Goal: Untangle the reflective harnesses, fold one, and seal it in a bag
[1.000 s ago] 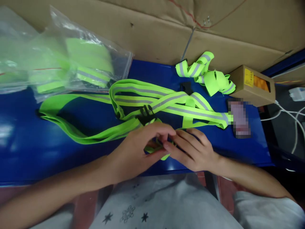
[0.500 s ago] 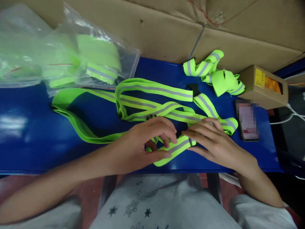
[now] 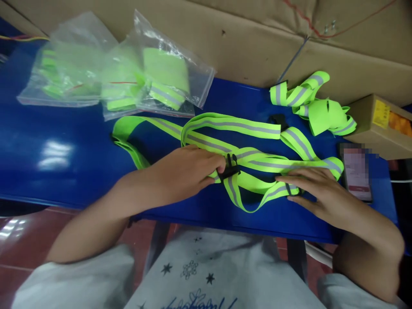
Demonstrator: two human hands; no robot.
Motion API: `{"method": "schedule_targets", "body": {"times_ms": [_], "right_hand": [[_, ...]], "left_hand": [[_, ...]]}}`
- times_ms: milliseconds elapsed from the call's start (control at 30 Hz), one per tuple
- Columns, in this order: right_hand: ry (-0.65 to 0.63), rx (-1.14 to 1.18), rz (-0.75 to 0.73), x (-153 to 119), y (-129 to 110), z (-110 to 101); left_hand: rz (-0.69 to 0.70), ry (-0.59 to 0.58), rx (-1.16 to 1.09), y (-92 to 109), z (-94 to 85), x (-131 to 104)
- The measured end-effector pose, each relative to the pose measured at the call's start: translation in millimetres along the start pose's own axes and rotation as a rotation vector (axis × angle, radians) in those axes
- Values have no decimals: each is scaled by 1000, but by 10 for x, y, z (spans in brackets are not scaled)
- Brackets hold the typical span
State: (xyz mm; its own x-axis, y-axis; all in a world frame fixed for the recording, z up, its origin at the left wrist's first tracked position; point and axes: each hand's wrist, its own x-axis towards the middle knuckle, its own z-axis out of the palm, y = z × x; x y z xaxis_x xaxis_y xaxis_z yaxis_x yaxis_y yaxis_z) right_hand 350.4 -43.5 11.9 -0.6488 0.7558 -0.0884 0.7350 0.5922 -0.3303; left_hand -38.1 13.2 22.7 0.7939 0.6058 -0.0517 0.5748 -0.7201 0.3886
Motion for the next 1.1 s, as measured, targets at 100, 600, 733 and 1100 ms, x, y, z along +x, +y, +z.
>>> {"method": "schedule_targets", "body": {"times_ms": [100,600,733,1100], "right_hand": [[-24,44,25,-64,61,-61],[143,-149,118,424,-69,-82],[247,-89,72,539,-29,-161],[527,462,31,810,-384,-787]], "left_hand": [[128,33,9,105,-72,-28],[585,-115,-196,666,165,-45],[447,-40,-431,570,29,7],[-2,391,-316,446,-260,536]]}}
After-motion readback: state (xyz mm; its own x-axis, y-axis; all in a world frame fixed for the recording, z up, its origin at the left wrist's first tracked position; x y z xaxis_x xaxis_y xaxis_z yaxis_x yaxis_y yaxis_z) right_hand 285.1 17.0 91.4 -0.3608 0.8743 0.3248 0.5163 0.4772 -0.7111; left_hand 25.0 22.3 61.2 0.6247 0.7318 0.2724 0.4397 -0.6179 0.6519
